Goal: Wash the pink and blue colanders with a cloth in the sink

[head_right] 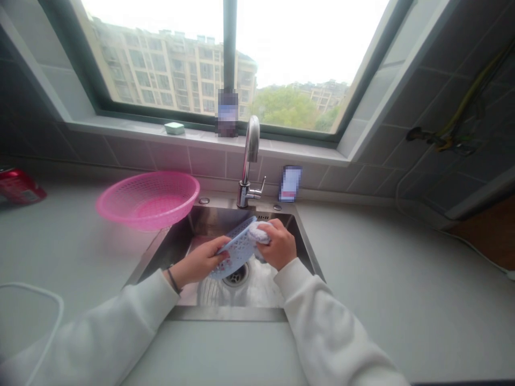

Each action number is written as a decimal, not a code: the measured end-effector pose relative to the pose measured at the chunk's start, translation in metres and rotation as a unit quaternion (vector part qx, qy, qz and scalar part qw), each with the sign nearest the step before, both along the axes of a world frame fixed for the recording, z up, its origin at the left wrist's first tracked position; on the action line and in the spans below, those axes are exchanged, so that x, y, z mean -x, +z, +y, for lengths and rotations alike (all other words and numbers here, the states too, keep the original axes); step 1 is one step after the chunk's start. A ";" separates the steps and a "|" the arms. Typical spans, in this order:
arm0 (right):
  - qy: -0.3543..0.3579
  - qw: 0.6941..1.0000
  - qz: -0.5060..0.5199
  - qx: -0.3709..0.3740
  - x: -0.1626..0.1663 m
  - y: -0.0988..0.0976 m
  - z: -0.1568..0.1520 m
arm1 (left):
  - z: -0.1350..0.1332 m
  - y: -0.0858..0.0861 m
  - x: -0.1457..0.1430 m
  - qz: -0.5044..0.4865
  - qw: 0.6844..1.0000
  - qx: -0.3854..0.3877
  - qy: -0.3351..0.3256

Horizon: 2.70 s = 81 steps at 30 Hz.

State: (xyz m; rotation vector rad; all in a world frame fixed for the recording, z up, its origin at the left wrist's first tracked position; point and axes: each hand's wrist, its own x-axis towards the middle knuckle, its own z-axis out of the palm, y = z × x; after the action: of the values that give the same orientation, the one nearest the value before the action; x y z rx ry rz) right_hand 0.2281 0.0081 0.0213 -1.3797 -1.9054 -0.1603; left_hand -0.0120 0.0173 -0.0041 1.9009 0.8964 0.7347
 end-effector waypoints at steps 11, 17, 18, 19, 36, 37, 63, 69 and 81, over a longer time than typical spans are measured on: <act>-0.022 0.996 0.087 0.021 -0.014 -0.008 0.014 | 0.001 -0.004 0.002 -0.046 0.997 0.054 -0.023; -0.046 0.987 0.151 0.033 -0.030 -0.010 0.024 | -0.002 0.004 0.008 -0.021 0.997 0.040 -0.058; -0.037 0.987 0.149 0.035 -0.027 -0.010 0.022 | -0.003 0.004 0.008 -0.005 0.998 0.022 -0.055; -0.030 0.988 0.146 0.037 -0.024 -0.010 0.020 | -0.003 0.005 0.009 0.010 0.999 0.006 -0.050; 0.110 0.988 0.099 0.036 0.006 -0.011 -0.001 | 0.000 0.005 0.001 0.085 0.991 -0.045 0.090; 0.096 0.989 0.103 0.034 0.004 -0.010 0.001 | 0.001 0.004 0.001 0.079 0.992 -0.046 0.085; 0.159 0.987 0.007 -0.002 0.019 -0.005 -0.017 | -0.001 0.011 0.000 0.161 0.959 -0.094 0.212; 0.014 0.998 0.053 0.005 -0.002 -0.004 0.001 | -0.004 0.016 0.000 0.142 0.961 -0.088 0.219; 0.084 0.986 0.145 -0.005 -0.001 -0.002 0.005 | -0.004 0.014 -0.001 0.075 0.972 -0.066 0.213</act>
State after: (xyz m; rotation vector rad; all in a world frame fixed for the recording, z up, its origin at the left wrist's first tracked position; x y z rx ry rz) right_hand 0.2288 0.0127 0.0190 -1.1596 -1.7605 0.1095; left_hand -0.0114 0.0134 0.0096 1.9194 1.4082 0.9311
